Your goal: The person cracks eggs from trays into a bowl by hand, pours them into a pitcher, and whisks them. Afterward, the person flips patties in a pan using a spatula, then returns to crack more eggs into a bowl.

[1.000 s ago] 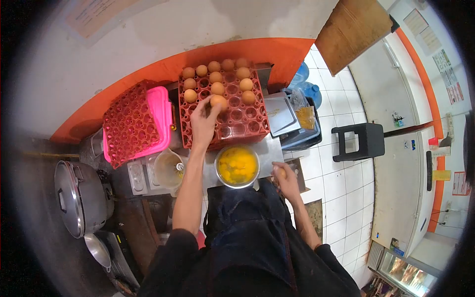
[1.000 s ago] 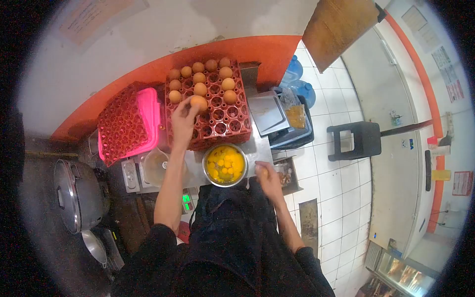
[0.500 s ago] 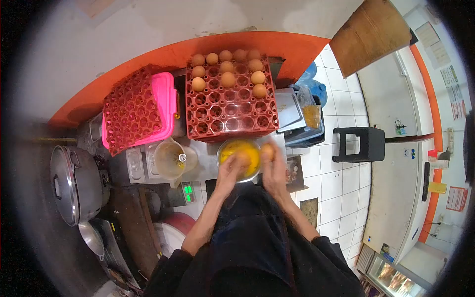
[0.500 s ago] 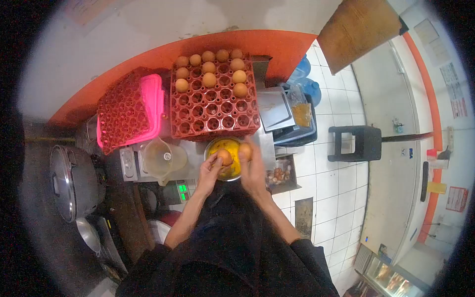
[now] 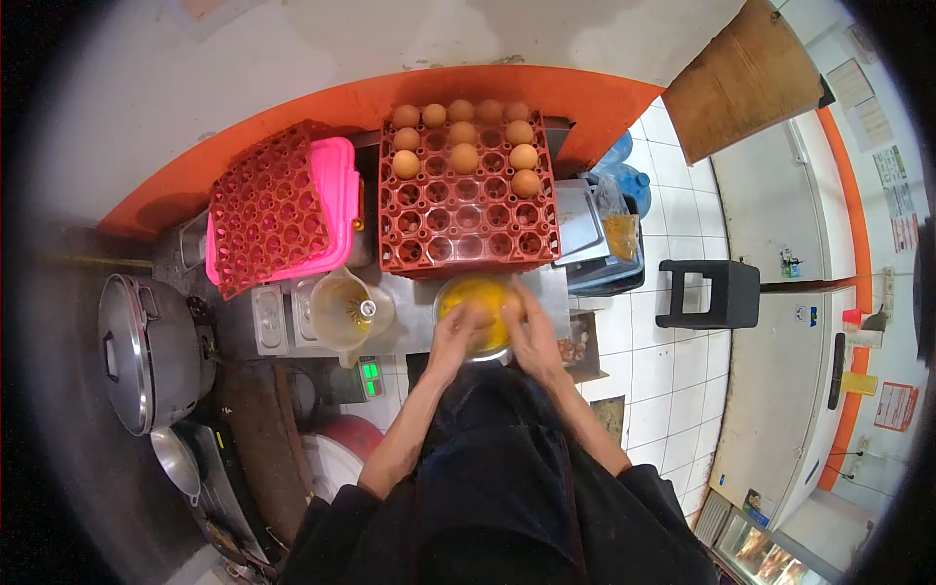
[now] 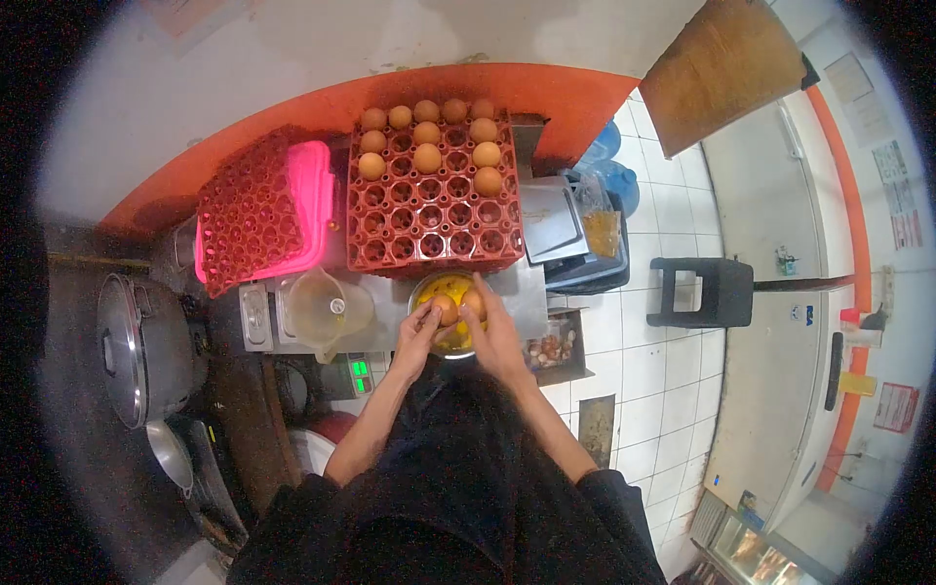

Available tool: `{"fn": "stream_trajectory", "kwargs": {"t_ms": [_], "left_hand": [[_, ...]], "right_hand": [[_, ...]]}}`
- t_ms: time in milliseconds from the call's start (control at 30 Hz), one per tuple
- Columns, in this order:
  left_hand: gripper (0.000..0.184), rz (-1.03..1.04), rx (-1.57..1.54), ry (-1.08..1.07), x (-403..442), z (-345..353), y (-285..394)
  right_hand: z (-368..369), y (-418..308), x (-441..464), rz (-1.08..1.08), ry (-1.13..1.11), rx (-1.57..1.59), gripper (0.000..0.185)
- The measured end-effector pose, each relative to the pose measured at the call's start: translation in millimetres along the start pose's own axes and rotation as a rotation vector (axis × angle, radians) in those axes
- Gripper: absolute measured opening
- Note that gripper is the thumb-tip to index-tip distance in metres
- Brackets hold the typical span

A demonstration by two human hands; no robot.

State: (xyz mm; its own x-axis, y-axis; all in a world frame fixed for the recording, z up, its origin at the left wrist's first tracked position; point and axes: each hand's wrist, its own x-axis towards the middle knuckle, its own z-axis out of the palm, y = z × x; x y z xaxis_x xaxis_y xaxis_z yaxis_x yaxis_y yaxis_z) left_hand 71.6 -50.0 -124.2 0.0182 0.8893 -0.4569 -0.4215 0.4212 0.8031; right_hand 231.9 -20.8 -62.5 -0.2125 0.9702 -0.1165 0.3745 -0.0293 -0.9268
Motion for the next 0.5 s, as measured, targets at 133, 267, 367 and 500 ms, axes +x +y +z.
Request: {"fn": "stream_trajectory", "kwargs": {"t_ms": [133,267,367,500], "left_hand": [[0.045,-0.017,0.008,-0.017,4,-1,2],[0.045,0.013,-0.006,0.025,9,-4,-2],[0.044,-0.024,-0.022,0.034,10,-14,-2],[0.043,-0.056,0.060,-0.021,15,-23,1]], "right_hand": [[8,10,-1,0.009,0.036,-0.025,0.054],[8,14,-1,0.010,-0.019,-0.007,0.053],[4,28,4,0.116,0.032,0.328,0.050],[-14,30,13,0.187,-0.163,0.245,0.047]]}}
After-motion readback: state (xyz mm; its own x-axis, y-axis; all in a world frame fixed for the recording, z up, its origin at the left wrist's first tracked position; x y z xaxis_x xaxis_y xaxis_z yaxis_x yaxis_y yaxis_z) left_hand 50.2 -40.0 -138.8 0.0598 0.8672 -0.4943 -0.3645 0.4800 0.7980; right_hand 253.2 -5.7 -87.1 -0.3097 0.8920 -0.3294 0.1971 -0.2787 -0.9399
